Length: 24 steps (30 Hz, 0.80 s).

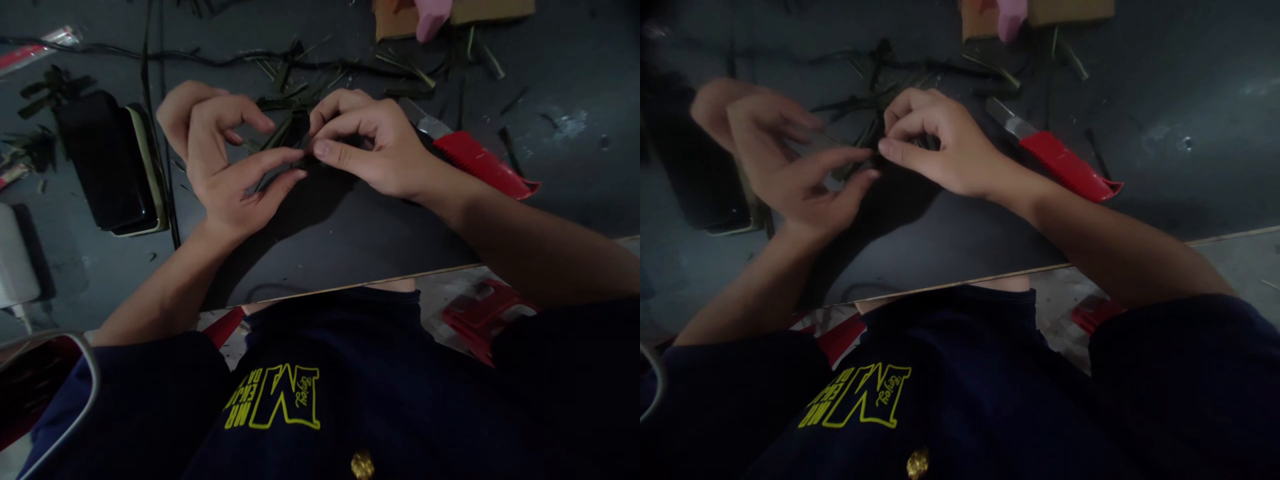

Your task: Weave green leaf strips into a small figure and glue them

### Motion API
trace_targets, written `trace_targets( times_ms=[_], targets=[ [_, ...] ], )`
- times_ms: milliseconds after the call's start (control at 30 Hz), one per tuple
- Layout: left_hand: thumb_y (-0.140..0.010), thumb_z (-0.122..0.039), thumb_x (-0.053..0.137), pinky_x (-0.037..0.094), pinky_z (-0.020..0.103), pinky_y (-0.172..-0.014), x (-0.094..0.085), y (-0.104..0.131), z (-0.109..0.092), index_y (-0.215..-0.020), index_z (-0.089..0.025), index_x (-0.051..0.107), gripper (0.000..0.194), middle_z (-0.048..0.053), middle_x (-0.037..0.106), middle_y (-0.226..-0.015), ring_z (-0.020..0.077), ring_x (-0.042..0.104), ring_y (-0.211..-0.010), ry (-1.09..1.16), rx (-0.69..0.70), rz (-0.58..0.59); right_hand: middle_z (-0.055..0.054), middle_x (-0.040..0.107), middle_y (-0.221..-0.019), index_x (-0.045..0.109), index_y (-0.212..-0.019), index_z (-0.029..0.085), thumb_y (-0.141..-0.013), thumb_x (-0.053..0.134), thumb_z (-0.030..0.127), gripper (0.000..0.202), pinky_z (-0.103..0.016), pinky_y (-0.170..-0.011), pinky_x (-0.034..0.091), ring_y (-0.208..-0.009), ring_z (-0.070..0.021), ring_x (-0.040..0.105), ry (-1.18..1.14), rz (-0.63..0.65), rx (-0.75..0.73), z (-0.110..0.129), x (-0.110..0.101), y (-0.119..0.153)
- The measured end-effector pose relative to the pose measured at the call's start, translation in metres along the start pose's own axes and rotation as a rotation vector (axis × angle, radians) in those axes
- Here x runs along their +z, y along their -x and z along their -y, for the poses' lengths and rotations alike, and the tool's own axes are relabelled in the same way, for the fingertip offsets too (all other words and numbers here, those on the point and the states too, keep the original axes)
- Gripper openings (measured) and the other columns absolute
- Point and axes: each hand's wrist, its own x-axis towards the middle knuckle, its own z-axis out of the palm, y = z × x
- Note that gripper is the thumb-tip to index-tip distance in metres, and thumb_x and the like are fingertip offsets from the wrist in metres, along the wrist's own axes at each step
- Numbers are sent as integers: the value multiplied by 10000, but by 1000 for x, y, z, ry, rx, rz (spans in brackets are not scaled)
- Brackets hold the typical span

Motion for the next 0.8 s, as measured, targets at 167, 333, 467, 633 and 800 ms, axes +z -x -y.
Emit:
trace_targets(
  times_ms=[167,333,467,633,800],
  targets=[
    [-869,-473,739,564,524,-712,-6,-6,4,-1263,-485,698,396,54,681,-1193,300,677,-1093,-98,337,-208,-22,726,-1105,734,-792,253,-885,706,370,152,-378,-1044,504,-1071,-187,668,-22,-1,25,0,1,0],
    [-855,-577,706,503,601,-1009,-3,-15,-6,-1011,-468,794,210,28,633,-1354,344,542,-1319,-51,15,68,5,724,-1072,708,-747,282,-846,709,308,103,-406,-989,517,-1045,-221,648,144,17,104,-1,4,0],
    [-857,-529,721,433,664,-1122,5,-19,-13,-898,-330,815,224,61,619,-1355,369,499,-1346,30,-9,150,-39,710,-1086,690,-700,271,-819,715,303,126,-441,-984,510,-1172,-291,589,272,57,84,-3,7,3],
    [-857,-503,713,355,718,-1179,5,-22,-19,-855,-304,812,222,57,605,-1371,395,433,-1399,91,-58,213,-42,687,-1147,675,-771,274,-818,721,286,68,-459,-1052,492,-1193,-289,588,307,-41,44,-3,7,5],
    [-840,-488,726,315,719,-1202,4,-22,-20,-852,-350,830,173,27,619,-1383,413,423,-1415,103,-74,191,-58,709,-1107,695,-838,256,-855,710,250,24,-407,-1029,525,-1083,-237,664,428,-290,-11,6,-12,-1]
  ],
)
